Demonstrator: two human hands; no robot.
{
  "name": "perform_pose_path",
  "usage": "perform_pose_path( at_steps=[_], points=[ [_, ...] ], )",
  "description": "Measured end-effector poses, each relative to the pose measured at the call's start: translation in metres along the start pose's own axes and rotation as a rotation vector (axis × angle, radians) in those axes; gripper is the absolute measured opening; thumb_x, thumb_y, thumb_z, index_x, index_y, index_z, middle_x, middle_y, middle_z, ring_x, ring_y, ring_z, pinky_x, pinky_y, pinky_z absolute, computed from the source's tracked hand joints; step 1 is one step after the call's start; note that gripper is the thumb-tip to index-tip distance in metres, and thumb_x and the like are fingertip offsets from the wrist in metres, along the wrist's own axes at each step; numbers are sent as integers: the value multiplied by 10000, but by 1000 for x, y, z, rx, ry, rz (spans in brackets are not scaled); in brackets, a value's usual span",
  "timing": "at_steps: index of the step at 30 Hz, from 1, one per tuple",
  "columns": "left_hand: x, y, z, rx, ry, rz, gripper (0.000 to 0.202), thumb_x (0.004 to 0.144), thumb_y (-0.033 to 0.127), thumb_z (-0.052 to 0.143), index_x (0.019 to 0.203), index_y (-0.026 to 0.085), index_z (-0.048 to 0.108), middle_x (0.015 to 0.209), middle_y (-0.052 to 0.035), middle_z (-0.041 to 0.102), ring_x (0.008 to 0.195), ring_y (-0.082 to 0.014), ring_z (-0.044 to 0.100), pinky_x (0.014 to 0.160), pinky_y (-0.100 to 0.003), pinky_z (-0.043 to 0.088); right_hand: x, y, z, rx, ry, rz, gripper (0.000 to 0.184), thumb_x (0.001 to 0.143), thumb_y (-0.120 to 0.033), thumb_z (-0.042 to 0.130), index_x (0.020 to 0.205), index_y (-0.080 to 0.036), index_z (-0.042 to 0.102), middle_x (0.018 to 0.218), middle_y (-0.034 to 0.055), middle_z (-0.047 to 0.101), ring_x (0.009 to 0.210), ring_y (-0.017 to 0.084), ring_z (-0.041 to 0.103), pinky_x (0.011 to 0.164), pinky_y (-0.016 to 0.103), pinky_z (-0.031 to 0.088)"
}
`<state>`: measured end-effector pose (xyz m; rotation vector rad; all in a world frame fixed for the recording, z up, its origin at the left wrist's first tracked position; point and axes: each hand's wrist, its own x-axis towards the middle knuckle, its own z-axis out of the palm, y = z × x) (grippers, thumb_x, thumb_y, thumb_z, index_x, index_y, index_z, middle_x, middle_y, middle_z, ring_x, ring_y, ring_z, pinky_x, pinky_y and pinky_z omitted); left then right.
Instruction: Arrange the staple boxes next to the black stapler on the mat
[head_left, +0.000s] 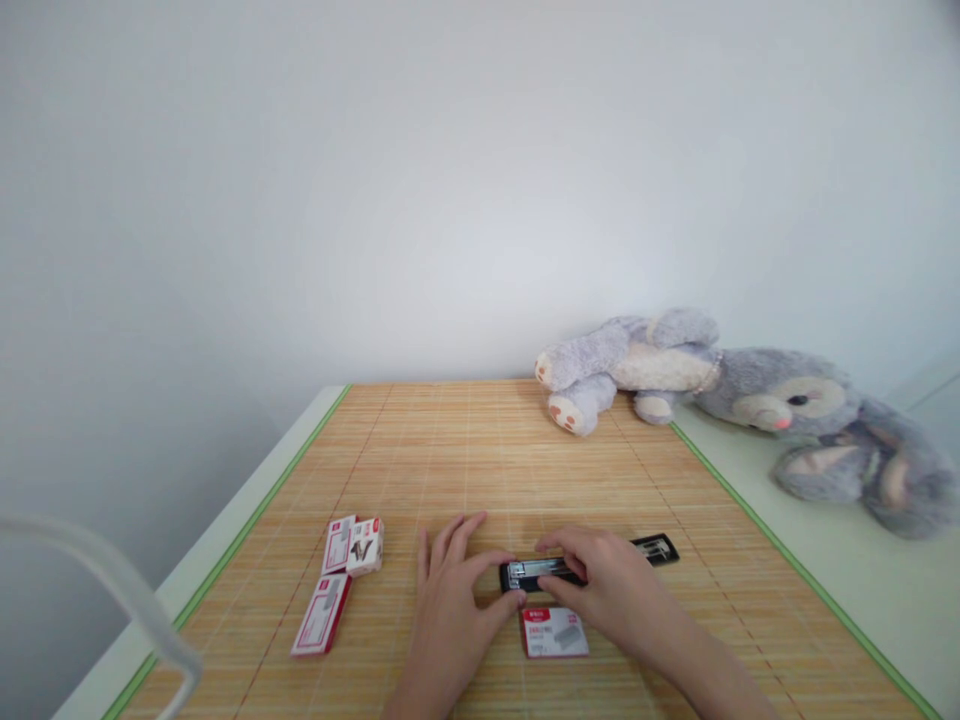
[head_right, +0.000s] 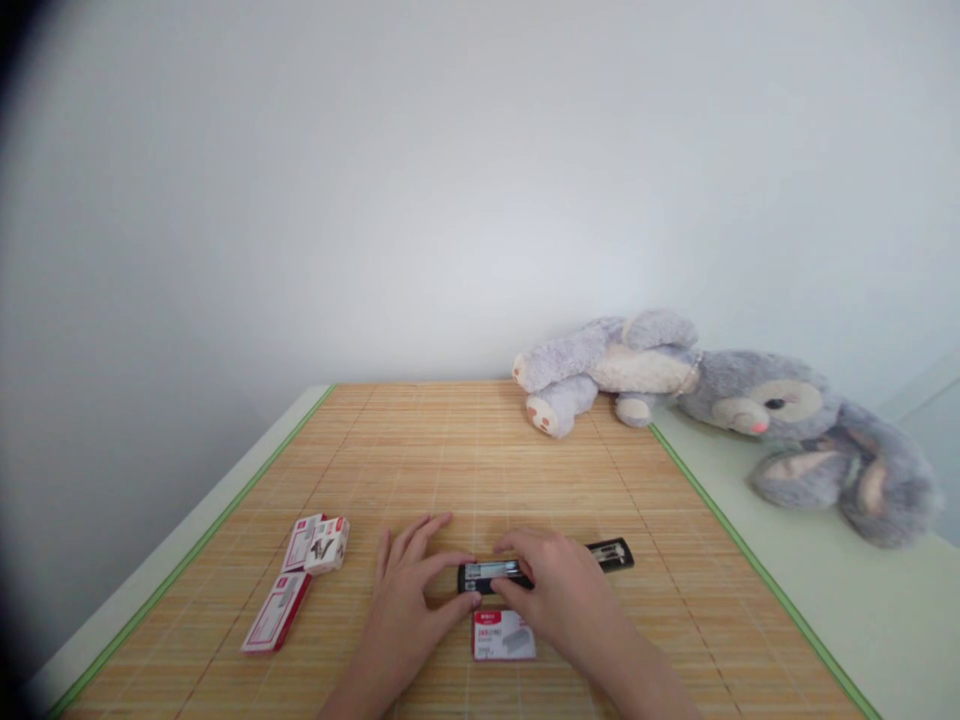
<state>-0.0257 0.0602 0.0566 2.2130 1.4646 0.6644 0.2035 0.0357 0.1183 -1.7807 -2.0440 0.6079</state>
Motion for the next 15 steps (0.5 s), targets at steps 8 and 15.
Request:
perform_pose_path(
  at_steps=[8, 15],
  points=[
    [1, -1, 0, -12, 4, 6, 337, 809, 426, 860, 1135, 446, 782, 1570, -1, 551, 1496, -347, 422, 1267, -740, 51, -8, -2, -4, -106, -59, 20, 107, 881, -286, 726, 911, -321, 823, 729, -23, 740, 687, 181, 656, 637, 278, 317],
    [0, -1, 1, -23, 20, 18, 344, 808, 418, 859, 1143, 434, 783, 1554, -17, 564, 1481, -347, 437, 1267, -734, 84, -13, -5, 0, -44, -45, 0, 126, 880, -273, 724, 968, -312, 805, 777, -26, 757, 702, 178, 668, 640, 273, 359]
  ],
)
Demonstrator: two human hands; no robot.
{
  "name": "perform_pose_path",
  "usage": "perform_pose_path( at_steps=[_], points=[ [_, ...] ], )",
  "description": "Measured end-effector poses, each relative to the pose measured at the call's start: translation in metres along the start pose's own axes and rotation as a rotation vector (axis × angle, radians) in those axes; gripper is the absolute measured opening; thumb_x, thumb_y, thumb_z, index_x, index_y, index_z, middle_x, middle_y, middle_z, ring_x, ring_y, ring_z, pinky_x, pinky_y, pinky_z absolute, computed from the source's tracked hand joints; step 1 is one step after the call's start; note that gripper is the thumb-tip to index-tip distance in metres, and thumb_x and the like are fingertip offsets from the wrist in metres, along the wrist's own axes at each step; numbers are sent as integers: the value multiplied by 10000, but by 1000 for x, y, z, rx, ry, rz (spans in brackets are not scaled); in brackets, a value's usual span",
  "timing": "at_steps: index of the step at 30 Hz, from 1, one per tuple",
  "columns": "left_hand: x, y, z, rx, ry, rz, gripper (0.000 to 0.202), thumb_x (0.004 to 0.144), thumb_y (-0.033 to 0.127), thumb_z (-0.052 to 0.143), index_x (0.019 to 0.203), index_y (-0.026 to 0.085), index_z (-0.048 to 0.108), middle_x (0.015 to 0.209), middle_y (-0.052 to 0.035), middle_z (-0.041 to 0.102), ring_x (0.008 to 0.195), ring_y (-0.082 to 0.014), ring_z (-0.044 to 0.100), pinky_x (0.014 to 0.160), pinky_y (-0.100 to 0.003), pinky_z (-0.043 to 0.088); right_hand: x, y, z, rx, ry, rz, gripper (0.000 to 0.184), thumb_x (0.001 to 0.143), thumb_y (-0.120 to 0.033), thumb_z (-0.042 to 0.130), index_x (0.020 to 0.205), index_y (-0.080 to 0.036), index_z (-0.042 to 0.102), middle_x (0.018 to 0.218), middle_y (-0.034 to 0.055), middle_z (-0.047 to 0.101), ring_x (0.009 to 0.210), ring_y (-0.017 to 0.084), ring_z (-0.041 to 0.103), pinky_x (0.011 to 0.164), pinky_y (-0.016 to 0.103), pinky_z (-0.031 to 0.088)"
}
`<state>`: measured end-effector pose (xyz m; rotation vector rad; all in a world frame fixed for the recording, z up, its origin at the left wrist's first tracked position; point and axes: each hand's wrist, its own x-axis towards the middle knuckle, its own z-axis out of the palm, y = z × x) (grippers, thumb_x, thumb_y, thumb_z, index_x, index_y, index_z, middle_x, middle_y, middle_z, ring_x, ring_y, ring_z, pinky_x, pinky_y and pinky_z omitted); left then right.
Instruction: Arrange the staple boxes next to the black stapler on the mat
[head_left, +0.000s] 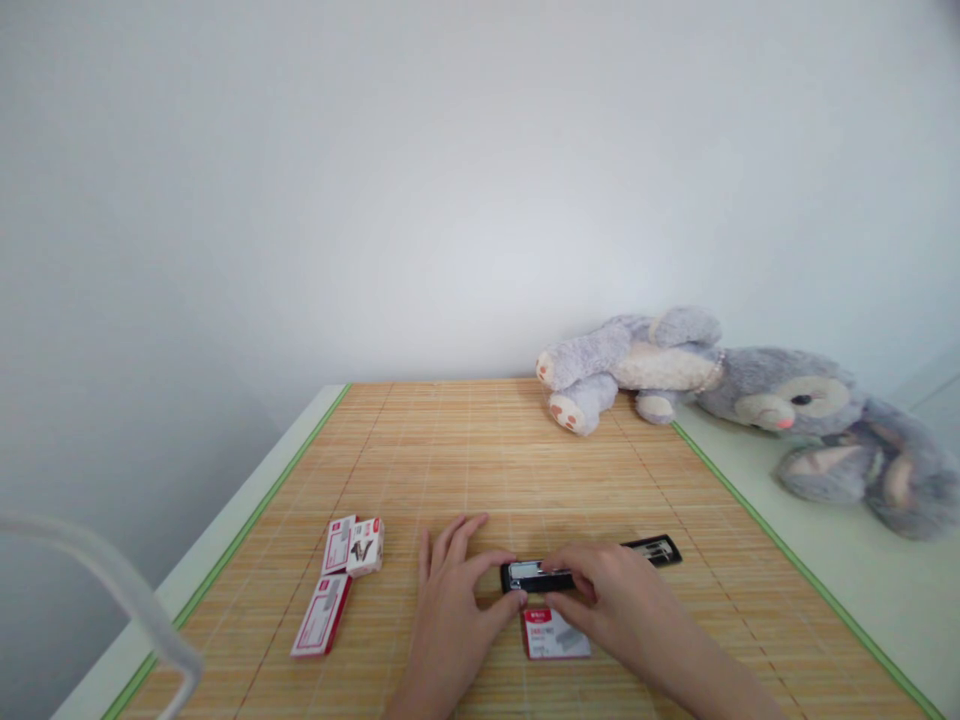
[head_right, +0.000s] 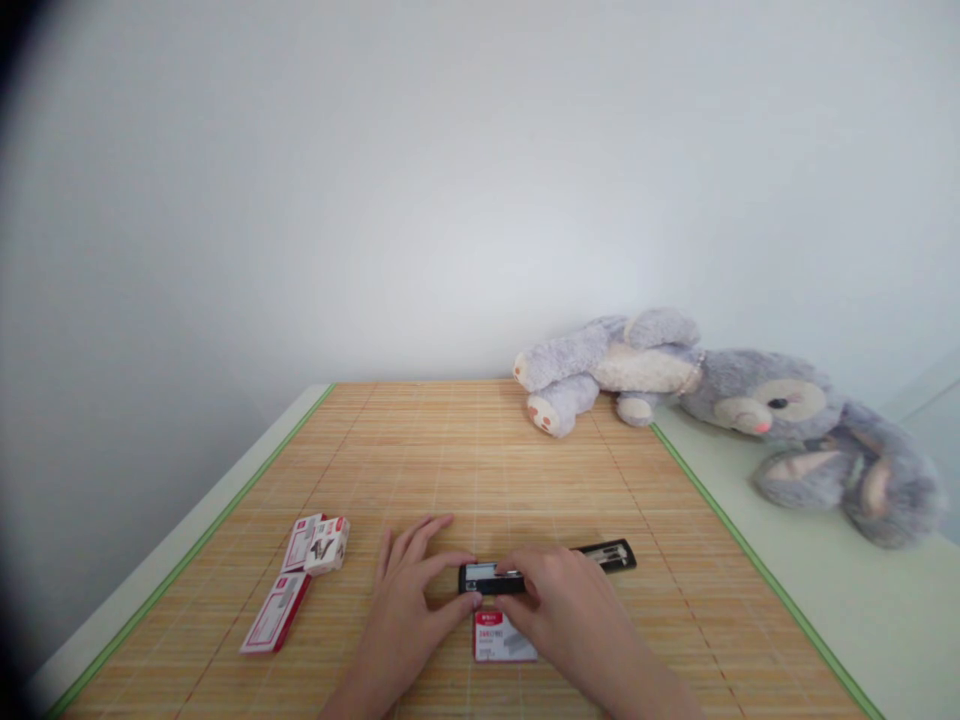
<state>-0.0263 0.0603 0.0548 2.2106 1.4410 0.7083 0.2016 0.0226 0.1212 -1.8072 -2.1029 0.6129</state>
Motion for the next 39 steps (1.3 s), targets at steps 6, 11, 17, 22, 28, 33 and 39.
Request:
perform_pose_path(
  at_steps=[6, 11, 17, 22, 28, 33, 39],
  points=[
    [0, 1, 0, -2, 4, -22, 347, 794, 390, 866, 1127, 448, 784, 1547, 13, 566, 1478, -344, 443, 1279, -720, 111, -29, 77, -44, -44, 194, 164, 485, 906, -511, 707, 1352, -319, 700, 880, 28, 737, 786, 239, 678, 705, 330, 483],
    [1, 2, -1, -2, -6, -34, 329, 791, 404, 867, 1105, 463, 786, 1536, 29, 574, 1473, -336, 451, 1284, -708, 121, -46, 125, -63, 62, 93, 145, 487, 887, -596, 722, 1285, -315, 740, 823, 14, 673, 759, 231, 628, 703, 339, 486],
    [2, 2, 0, -2, -13, -33, 331, 792, 390, 867, 1105, 456, 787, 1530, 26, 579, 1477, -323, 445, 1284, -678, 159, -31, 106, -63, 363, 76, 31, 320, 919, -539, 740, 1070, -261, 788, 882, 23, 648, 776, 196, 572, 683, 313, 460],
    [1, 3, -1, -16, -4, -20, 332, 796, 386, 866, 1116, 426, 790, 1528, -4, 577, 1469, -325, 453, 1280, -656, 196, -3, 60, -52, 457, 91, -108, 246, 932, -467, 759, 1065, -262, 786, 941, 27, 650, 862, 202, 582, 746, 329, 441],
    [0, 3, -1, -30, -12, -41, 333, 787, 402, 878, 1102, 457, 785, 1527, 16, 573, 1474, -323, 453, 1286, -671, 154, 18, 12, -28, 479, 42, -181, 89, 938, -299, 762, 1020, -282, 791, 947, -2, 628, 919, 194, 598, 807, 327, 438],
    [0, 3, -1, -29, 13, -22, 362, 780, 368, 882, 1117, 451, 779, 1515, 23, 582, 1468, -319, 454, 1285, -655, 181, 25, -3, -6, 368, 24, -209, 156, 883, -170, 782, 976, -294, 796, 912, -11, 605, 940, 201, 600, 810, 322, 444],
    [0, 1, 2, -52, 24, -11, 268, 811, 416, 852, 1073, 403, 794, 1510, 0, 585, 1456, -323, 456, 1219, -583, 363, 23, 0, 9, 270, 70, -190, 256, 801, -163, 849, 1014, -293, 792, 1020, 8, 630, 1016, 224, 601, 880, 343, 465]
  ],
)
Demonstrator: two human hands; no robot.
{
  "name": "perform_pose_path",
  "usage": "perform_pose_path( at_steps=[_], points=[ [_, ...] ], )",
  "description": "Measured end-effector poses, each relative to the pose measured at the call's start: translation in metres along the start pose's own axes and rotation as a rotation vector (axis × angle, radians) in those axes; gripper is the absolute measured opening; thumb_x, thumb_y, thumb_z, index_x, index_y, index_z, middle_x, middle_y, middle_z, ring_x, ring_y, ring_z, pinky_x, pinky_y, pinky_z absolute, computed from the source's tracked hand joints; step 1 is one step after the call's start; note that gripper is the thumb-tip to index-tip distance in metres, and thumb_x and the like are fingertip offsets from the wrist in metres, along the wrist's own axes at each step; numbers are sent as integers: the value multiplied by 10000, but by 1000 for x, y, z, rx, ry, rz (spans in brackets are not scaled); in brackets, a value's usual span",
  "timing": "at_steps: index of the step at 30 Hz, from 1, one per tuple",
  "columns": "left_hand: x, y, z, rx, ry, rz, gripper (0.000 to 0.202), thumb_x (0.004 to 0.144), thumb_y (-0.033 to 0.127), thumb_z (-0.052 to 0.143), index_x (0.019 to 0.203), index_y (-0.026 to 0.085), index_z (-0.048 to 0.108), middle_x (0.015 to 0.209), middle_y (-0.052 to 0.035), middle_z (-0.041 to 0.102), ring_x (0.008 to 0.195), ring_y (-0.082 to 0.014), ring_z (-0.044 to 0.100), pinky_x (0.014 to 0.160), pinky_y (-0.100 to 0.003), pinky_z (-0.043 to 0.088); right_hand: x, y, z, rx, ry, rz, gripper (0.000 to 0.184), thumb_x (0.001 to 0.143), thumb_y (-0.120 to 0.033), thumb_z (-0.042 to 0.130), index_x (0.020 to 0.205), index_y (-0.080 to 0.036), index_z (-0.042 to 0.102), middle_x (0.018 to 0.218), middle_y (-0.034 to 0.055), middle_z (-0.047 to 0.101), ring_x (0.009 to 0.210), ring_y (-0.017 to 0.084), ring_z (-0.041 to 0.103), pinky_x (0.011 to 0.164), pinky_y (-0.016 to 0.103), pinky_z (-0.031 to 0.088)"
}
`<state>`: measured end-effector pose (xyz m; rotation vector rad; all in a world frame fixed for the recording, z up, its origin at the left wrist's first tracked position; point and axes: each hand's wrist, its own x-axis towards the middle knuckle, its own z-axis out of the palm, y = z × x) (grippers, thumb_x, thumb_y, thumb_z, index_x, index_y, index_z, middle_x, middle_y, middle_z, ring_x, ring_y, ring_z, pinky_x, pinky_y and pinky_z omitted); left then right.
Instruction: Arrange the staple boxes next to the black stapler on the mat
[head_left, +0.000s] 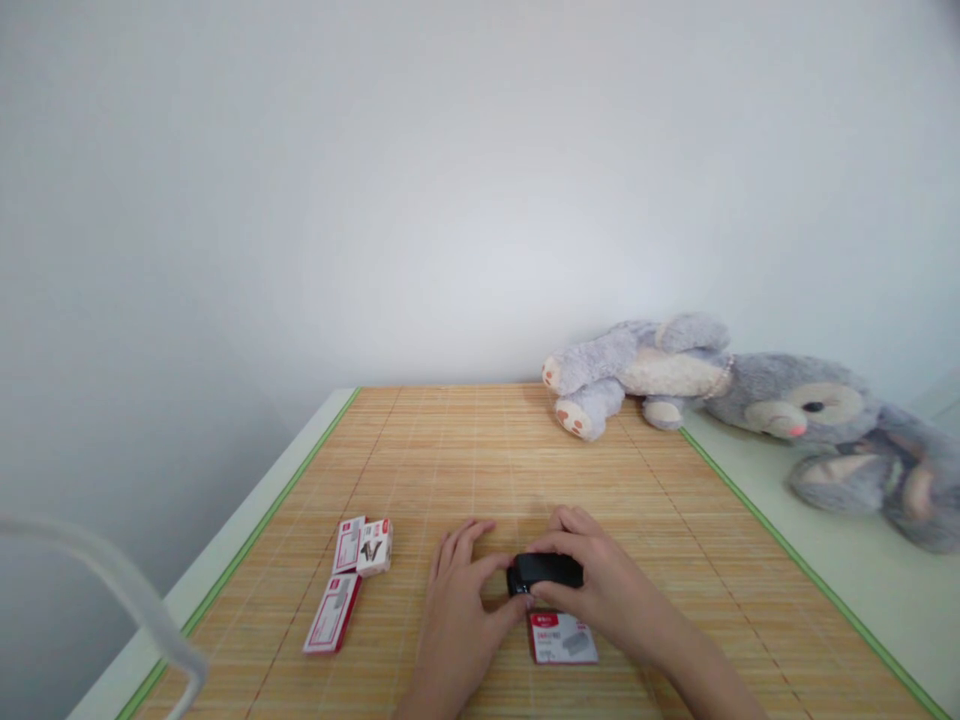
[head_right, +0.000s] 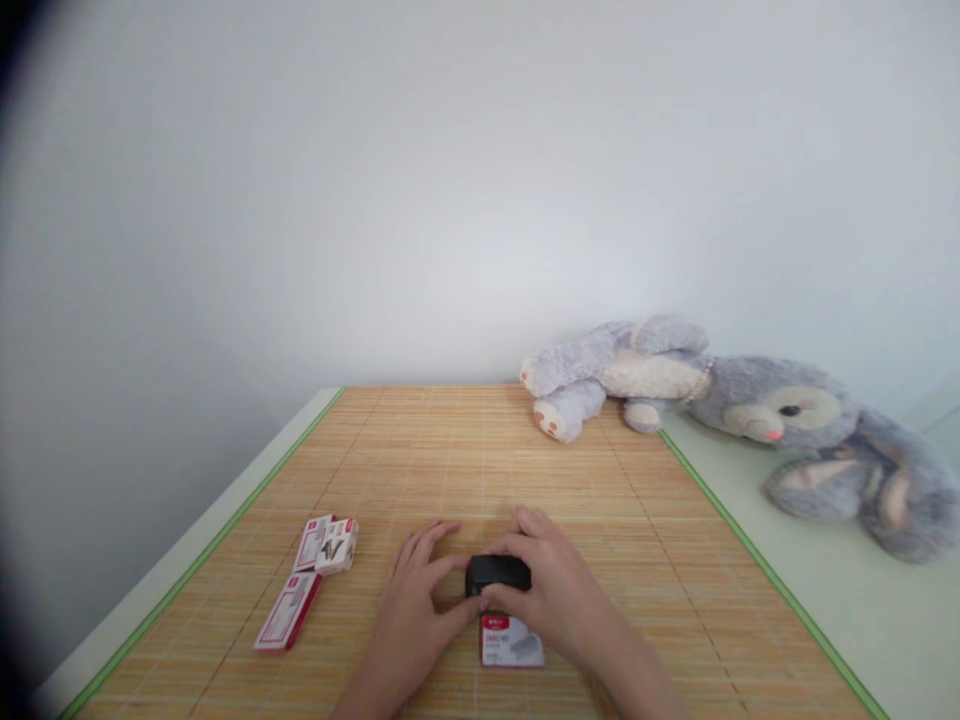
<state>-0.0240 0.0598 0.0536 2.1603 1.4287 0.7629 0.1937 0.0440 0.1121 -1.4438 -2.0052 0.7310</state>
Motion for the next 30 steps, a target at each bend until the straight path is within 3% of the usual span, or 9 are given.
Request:
perform_pose_path(
  at_steps=[6, 9, 12, 15, 18, 22, 25, 28, 30],
  points=[
    [-4, -5, 2, -47, 75, -33, 453, 863, 341, 766, 1308, 331, 682, 1505, -60, 561, 1431, -306, 481, 1203, -557, 396, -18, 28, -12, -51, 42, 44, 195, 885, -247, 785, 1077, -286, 779, 1043, 33, 656, 1034, 246, 618, 906, 376, 489],
    [-9, 1, -1, -131, 96, -44, 363, 963, 346, 624, 1321, 300, 653, 1426, -83, 592, 1353, -278, 544, 1162, -522, 439, -31, 47, -11, -46, 145, 107, 158, 956, -322, 705, 1095, -272, 762, 1034, 44, 656, 1019, 250, 626, 900, 387, 502],
    [-14, 15, -3, -163, -95, 52, 381, 905, 303, 655, 1285, 295, 666, 1303, -84, 656, 1239, -284, 597, 1103, -496, 472, -40, 60, -2, -54, 267, 147, 196, 988, -394, 654, 1086, -250, 744, 998, 56, 654, 975, 256, 630, 858, 388, 511],
    [-15, 33, -1, -122, -376, 144, 630, 709, 297, 807, 1321, 321, 660, 1295, -68, 675, 1224, -332, 584, 1096, -516, 452, -44, 65, 5, -104, 345, 156, 234, 994, -446, 640, 1024, -232, 731, 949, 64, 655, 926, 265, 631, 817, 395, 504],
    [-12, 47, 3, -79, -504, 155, 745, 662, 256, 791, 1378, 386, 635, 1341, -51, 640, 1249, -337, 563, 1091, -504, 441, -43, 64, 7, -128, 360, 148, 232, 990, -450, 642, 989, -231, 720, 932, 61, 665, 908, 267, 639, 808, 399, 498],
    [-9, 54, 4, -5, -474, 144, 768, 648, 158, 667, 1373, 408, 653, 1207, -56, 631, 1120, -288, 603, 994, -437, 480, -41, 62, 4, -101, 336, 152, 231, 985, -449, 635, 971, -229, 707, 931, 57, 680, 905, 263, 651, 807, 394, 506],
    [-9, 52, 3, 11, -368, 109, 645, 682, 186, 652, 1297, 379, 682, 1154, -46, 642, 1076, -279, 620, 959, -431, 476, -40, 60, 4, -96, 328, 162, 229, 984, -444, 630, 1000, -229, 707, 940, 58, 691, 920, 264, 657, 825, 395, 510],
    [-9, 48, -4, 41, -212, -47, 421, 768, 268, 652, 1188, 292, 673, 1147, -48, 677, 1095, -295, 634, 986, -466, 452, -40, 58, 3, -74, 312, 180, 231, 981, -438, 623, 1021, -230, 713, 953, 57, 704, 922, 263, 665, 825, 392, 515],
    [-9, 43, -12, 62, -145, -188, 374, 796, 364, 688, 1154, 261, 655, 1130, -57, 696, 1088, -314, 644, 987, -489, 442, -40, 57, 3, -60, 298, 195, 231, 970, -430, 628, 1039, -230, 720, 973, 57, 715, 929, 264, 671, 833, 395, 519]
  ],
)
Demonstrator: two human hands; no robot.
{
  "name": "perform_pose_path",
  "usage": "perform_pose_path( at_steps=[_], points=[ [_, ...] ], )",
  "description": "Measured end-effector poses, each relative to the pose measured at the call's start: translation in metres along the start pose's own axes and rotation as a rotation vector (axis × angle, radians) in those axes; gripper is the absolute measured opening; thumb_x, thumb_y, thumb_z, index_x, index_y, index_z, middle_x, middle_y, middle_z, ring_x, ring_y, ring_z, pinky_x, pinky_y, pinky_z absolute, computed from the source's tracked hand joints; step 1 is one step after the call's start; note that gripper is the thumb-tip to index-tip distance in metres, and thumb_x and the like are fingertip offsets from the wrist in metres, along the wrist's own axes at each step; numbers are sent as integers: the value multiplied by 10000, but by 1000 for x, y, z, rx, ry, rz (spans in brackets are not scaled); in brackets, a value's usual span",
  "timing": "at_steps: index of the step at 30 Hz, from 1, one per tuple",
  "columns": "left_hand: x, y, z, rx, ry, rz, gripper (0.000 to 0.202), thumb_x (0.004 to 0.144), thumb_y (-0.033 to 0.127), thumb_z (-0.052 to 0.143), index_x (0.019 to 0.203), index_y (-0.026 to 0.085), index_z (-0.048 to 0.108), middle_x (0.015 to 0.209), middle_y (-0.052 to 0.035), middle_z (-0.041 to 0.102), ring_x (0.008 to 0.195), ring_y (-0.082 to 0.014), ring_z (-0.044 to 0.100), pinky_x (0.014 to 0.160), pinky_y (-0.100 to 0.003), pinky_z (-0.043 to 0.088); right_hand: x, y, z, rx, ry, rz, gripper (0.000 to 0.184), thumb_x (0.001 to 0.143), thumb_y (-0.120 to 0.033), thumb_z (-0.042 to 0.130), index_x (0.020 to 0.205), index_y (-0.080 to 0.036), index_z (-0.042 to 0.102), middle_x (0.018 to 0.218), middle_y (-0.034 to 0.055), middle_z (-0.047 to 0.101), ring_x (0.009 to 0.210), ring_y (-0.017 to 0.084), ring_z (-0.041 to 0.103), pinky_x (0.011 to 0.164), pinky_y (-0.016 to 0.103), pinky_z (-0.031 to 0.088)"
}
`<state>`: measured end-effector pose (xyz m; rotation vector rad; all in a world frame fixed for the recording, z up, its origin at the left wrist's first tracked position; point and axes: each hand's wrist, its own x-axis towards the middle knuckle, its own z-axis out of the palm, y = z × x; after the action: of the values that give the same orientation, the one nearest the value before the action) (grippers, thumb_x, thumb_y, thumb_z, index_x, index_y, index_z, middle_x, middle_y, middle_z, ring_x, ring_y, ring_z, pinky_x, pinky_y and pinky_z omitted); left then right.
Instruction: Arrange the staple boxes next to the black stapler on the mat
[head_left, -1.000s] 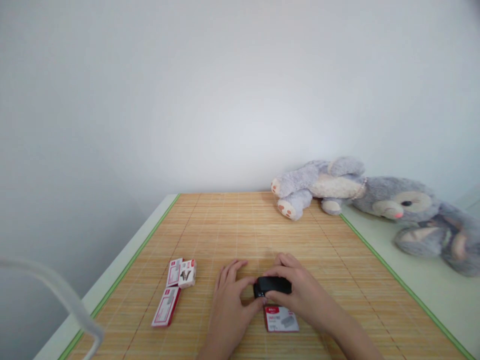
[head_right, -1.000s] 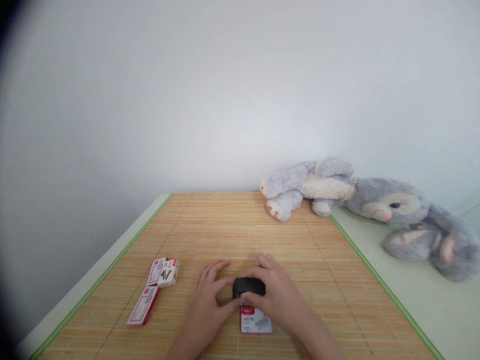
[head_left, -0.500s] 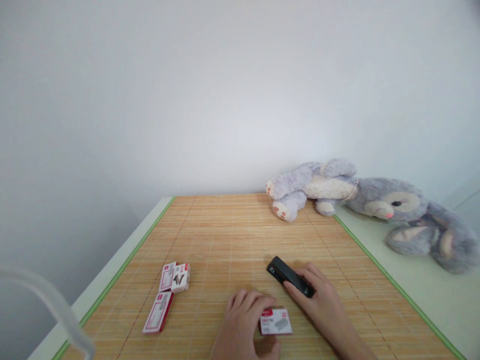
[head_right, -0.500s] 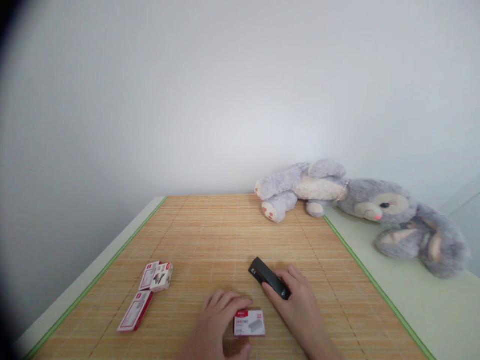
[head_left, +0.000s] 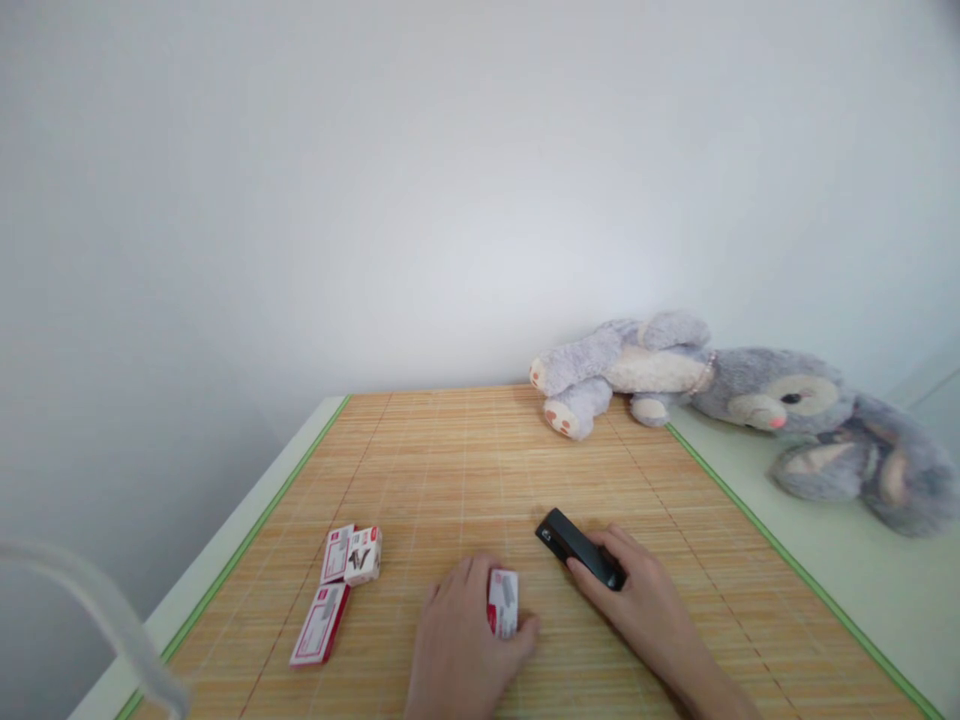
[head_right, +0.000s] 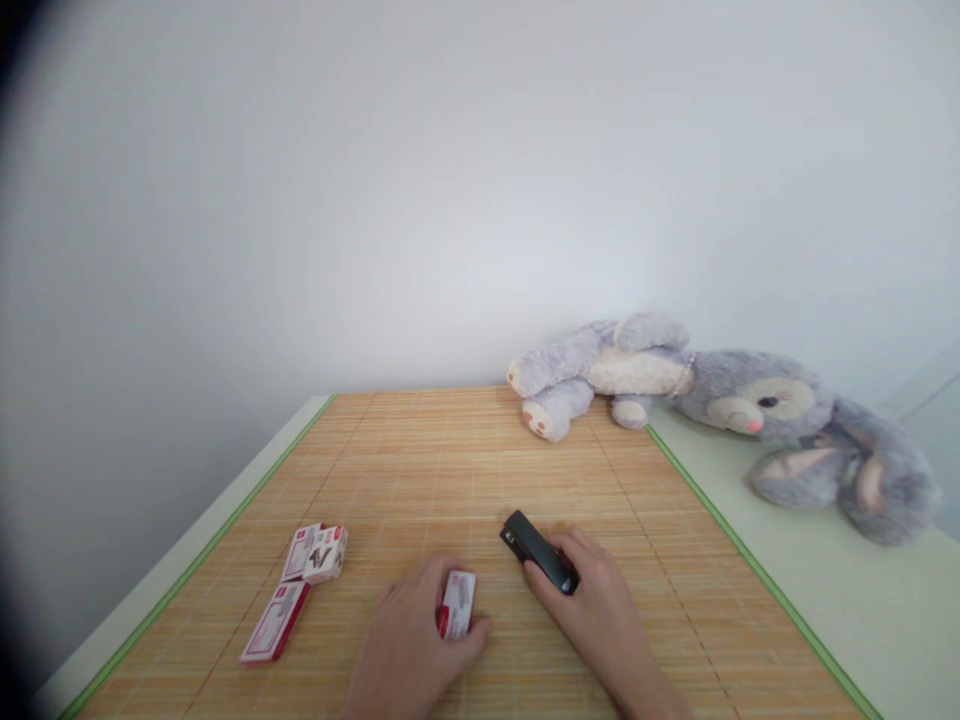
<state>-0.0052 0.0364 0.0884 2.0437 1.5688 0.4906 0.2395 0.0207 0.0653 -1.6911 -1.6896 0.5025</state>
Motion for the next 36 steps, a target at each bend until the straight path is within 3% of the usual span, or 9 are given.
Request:
perform_pose_path(
  at_steps=[3, 6, 8, 11, 15, 19, 25, 36],
  points=[
    [-3, -12, -16, -52, -62, -110, 559, 708, 459, 816, 1203, 267, 639, 1108, -48, 713, 1044, -321, 658, 932, -463, 464, -4, -2, -4, 9, -48, 10, 242, 951, -401, 640, 1102, -231, 724, 1018, 59, 726, 951, 267, 679, 851, 399, 525],
    [-6, -24, -29, -139, -170, -54, 747, 635, 343, 865, 1333, 300, 602, 1188, -30, 708, 1096, -294, 652, 954, -414, 470, -11, -3, -8, 26, -146, 16, 298, 928, -381, 664, 1185, -240, 717, 1061, 69, 729, 965, 276, 685, 858, 407, 535],
    [-6, -30, -32, -157, -192, 10, 745, 663, 278, 822, 1371, 321, 594, 1216, -18, 701, 1115, -271, 647, 984, -401, 461, -17, -2, -9, 43, -185, 9, 404, 877, -350, 713, 1269, -252, 694, 1147, 81, 727, 1035, 295, 681, 914, 428, 532],
    [-3, -32, -30, -150, -181, 72, 645, 696, 273, 787, 1320, 335, 634, 1141, -5, 709, 1048, -255, 654, 946, -393, 471, -23, -3, -9, 77, -229, -24, 524, 814, -256, 731, 1332, -265, 659, 1225, 80, 712, 1115, 301, 662, 982, 437, 512],
    [2, -26, -20, -127, -128, 104, 596, 687, 274, 776, 1270, 309, 655, 1121, -27, 714, 1028, -264, 652, 939, -404, 474, -25, -12, -3, 100, -270, -45, 468, 792, -190, 696, 1254, -262, 680, 1048, 42, 715, 939, 255, 669, 844, 375, 526],
    [3, -21, -14, -113, -106, 143, 563, 668, 263, 774, 1221, 293, 674, 1101, -38, 714, 1015, -270, 650, 919, -395, 481, -27, -20, 9, 74, -250, -43, 463, 787, -214, 729, 1245, -267, 680, 971, 21, 689, 881, 240, 650, 807, 363, 513],
    [3, -19, -9, -120, -119, 177, 647, 646, 331, 893, 1259, 355, 686, 1167, -18, 683, 1090, -273, 626, 968, -393, 463, -34, -21, 26, 4, -219, -54, 450, 816, -286, 773, 1255, -255, 679, 980, 45, 697, 904, 269, 651, 836, 408, 505],
    [8, -18, -3, -126, -134, 246, 633, 667, 334, 897, 1266, 353, 691, 1172, -34, 660, 1106, -287, 604, 974, -420, 447, -39, -14, 30, 20, -188, -44, 439, 833, -281, 765, 1262, -248, 677, 961, 41, 685, 892, 267, 645, 818, 398, 513]
  ],
)
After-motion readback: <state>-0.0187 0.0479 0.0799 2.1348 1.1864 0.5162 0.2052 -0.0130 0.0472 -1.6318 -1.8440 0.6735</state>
